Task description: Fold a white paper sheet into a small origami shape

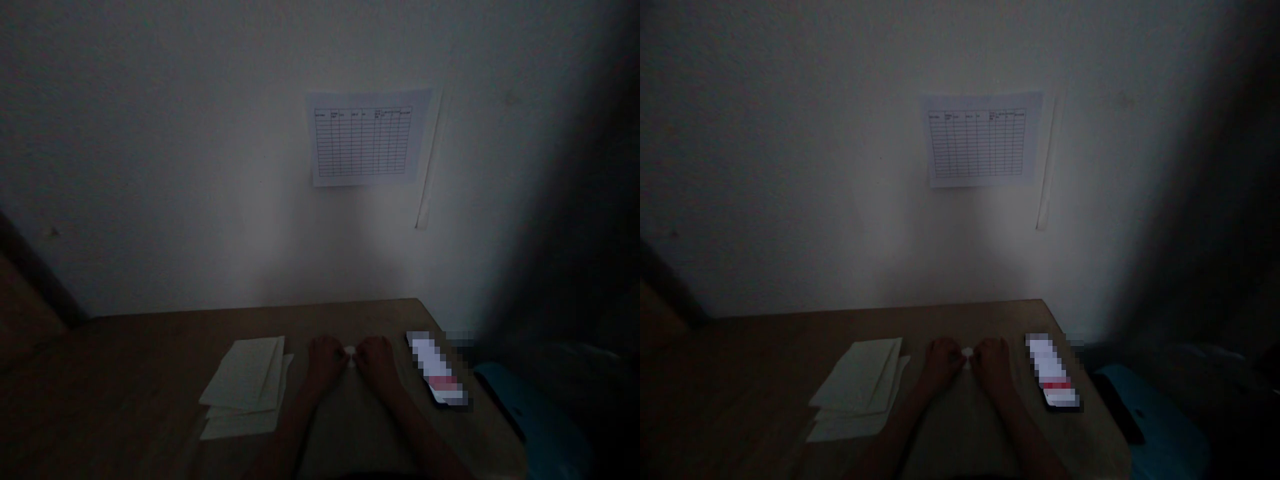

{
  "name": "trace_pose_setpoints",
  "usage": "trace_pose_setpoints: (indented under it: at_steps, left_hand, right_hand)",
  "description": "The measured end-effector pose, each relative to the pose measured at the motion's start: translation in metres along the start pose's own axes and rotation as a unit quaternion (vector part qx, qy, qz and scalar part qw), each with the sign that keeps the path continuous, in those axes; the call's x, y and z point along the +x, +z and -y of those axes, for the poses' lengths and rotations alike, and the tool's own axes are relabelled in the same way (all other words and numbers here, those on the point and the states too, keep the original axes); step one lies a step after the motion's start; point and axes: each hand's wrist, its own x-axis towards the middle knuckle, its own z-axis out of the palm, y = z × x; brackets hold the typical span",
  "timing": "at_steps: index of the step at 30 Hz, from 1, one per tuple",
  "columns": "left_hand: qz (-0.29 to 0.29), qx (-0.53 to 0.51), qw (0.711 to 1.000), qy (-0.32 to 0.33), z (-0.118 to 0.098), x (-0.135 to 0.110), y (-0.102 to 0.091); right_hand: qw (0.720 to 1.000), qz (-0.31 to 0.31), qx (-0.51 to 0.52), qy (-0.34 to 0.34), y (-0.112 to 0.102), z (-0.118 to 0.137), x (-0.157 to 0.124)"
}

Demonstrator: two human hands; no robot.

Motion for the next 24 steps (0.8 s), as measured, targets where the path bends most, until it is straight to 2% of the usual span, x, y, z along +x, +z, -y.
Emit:
trace_pose_setpoints:
  at_steps: [4, 12, 20, 24]
  left_hand:
    - [-0.006, 0.010, 1.000, -0.007, -0.0010, -0.0010, 0.0010]
    - [-0.015, -0.036, 0.999, 0.034, 0.0051, -0.0031, -0.0002]
    - [-0.013, -0.015, 1.000, -0.013, 0.0051, -0.0006, -0.0031]
    - [0.012, -0.007, 1.000, -0.012, 0.0034, -0.0021, -0.0080]
  right_hand:
    - [1.000, 0.007, 0.003, 0.007, -0.0011, 0.0002, -0.0015]
    - [0.998, 0.008, 0.062, 0.001, -0.0009, -0.0026, -0.0066]
    - [0.998, 0.016, 0.057, 0.004, -0.0024, -0.0020, -0.0037]
    - [0.997, 0.032, 0.065, -0.001, -0.0027, -0.0056, -0.0030]
